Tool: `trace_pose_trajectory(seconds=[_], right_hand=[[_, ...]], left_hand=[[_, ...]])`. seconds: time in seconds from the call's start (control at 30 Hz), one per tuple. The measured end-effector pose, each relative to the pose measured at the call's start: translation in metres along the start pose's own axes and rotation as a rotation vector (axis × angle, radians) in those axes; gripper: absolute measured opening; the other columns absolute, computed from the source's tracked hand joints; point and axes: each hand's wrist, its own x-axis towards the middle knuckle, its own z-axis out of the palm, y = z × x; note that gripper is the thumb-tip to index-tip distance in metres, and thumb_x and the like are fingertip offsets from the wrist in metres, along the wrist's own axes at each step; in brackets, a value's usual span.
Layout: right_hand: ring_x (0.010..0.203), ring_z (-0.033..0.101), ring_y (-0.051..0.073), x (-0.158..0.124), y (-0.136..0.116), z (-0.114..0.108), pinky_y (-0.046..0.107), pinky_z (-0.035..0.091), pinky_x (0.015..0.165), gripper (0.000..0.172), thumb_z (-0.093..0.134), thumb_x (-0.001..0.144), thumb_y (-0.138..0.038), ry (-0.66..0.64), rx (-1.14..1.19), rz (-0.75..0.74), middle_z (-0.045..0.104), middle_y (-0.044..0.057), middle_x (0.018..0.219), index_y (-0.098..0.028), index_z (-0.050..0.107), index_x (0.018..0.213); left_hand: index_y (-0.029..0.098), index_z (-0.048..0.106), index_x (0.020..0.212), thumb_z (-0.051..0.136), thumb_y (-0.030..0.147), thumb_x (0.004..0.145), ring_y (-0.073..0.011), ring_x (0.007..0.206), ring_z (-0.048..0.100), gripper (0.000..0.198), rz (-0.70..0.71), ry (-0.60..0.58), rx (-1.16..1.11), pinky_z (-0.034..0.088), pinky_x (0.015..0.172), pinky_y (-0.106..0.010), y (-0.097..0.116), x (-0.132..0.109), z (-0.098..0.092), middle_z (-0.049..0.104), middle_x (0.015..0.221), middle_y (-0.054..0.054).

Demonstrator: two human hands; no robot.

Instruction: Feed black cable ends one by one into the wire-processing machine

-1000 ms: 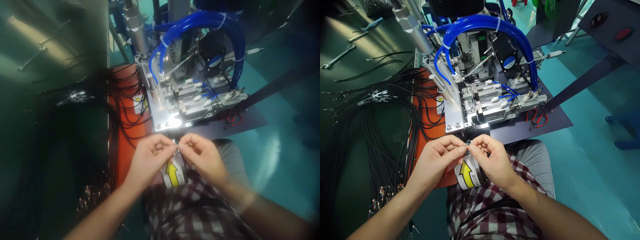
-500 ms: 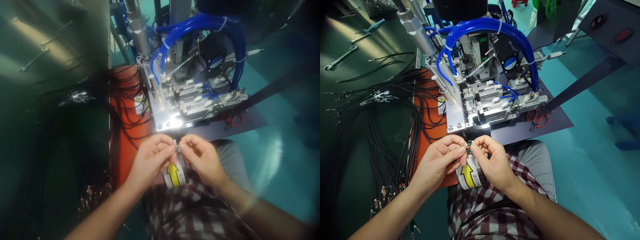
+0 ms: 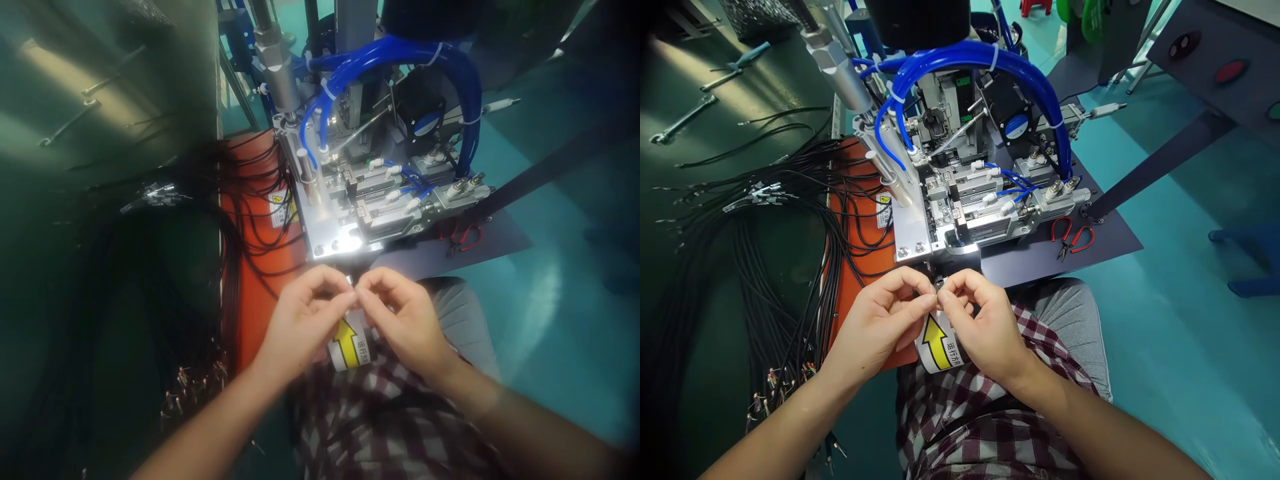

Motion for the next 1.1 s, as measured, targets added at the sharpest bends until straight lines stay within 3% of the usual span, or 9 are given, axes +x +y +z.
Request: trace_pose_trajectory(seconds=[0.07,0.27,0.43,0.5,0.6,0.83,1.1], right_hand=[[0.052,0.044,0.007,-0.002,0.002,0.001,0.017,0.037,0.048,0.012,0.058,0.087,-0.019,0.018,-0.026,-0.026,0.05,-0.006,0.062,-0.018,0.056,0.075],[0.053,0.047,0.008,0.0,0.005,-0.003,0.018,0.039,0.049,0.014,0.059,0.087,-0.021,0.01,0.025,0.04,0.051,-0.006,0.061,-0.018,0.055,0.074],[0.051,0.049,0.008,0.006,0.01,-0.011,0.019,0.04,0.047,0.018,0.057,0.089,-0.032,-0.019,0.093,0.146,0.061,-0.002,0.066,-0.016,0.061,0.081],[0.053,0.05,0.008,0.006,0.013,-0.013,0.02,0.04,0.048,0.016,0.061,0.087,-0.032,0.016,0.036,0.112,0.065,0.0,0.071,-0.016,0.064,0.088],[0.057,0.05,0.009,0.006,0.014,-0.011,0.02,0.041,0.053,0.01,0.063,0.085,-0.026,0.018,-0.101,0.035,0.062,-0.002,0.069,-0.017,0.064,0.08],[0.049,0.048,0.008,0.016,0.008,-0.014,0.02,0.038,0.046,0.016,0.06,0.086,-0.024,-0.074,-0.061,0.109,0.052,-0.005,0.057,-0.017,0.058,0.073],[0.05,0.052,0.01,0.026,0.019,-0.012,0.021,0.042,0.048,0.016,0.064,0.081,-0.026,-0.021,-0.077,0.16,0.055,-0.004,0.056,-0.017,0.059,0.07]], left_hand=[[0.018,0.055,0.078,0.064,0.024,0.084,-0.0026,0.035,0.037,0.012,0.059,0.079,0.083,0.028,0.035,-0.013,-0.003,-0.002,0.002,0.045,0.048,0.01],[0.019,0.063,0.079,0.061,0.019,0.086,-0.0067,0.061,0.056,0.007,0.305,0.224,0.472,0.044,0.056,-0.015,-0.009,-0.005,0.003,0.063,0.073,0.003],[0.015,0.061,0.073,0.063,0.023,0.084,-0.0071,0.053,0.054,0.013,0.14,0.205,0.294,0.041,0.047,-0.014,-0.005,0.001,0.004,0.061,0.062,0.002],[0.014,0.06,0.073,0.064,0.024,0.083,-0.0072,0.052,0.054,0.015,0.094,0.195,0.245,0.041,0.048,-0.015,-0.004,0.004,0.004,0.061,0.062,0.002],[0.015,0.06,0.075,0.063,0.025,0.085,-0.008,0.054,0.055,0.014,0.106,0.17,0.261,0.043,0.05,-0.016,-0.006,0.005,0.003,0.061,0.062,0.002],[0.019,0.064,0.091,0.052,0.015,0.091,-0.0129,0.076,0.06,0.012,0.67,0.197,0.954,0.048,0.07,-0.024,-0.022,0.004,-0.004,0.065,0.086,-0.004],[0.017,0.067,0.088,0.054,0.014,0.09,-0.0139,0.072,0.061,0.013,0.725,0.277,1.075,0.049,0.068,-0.025,-0.03,0.016,-0.006,0.065,0.079,-0.004]])
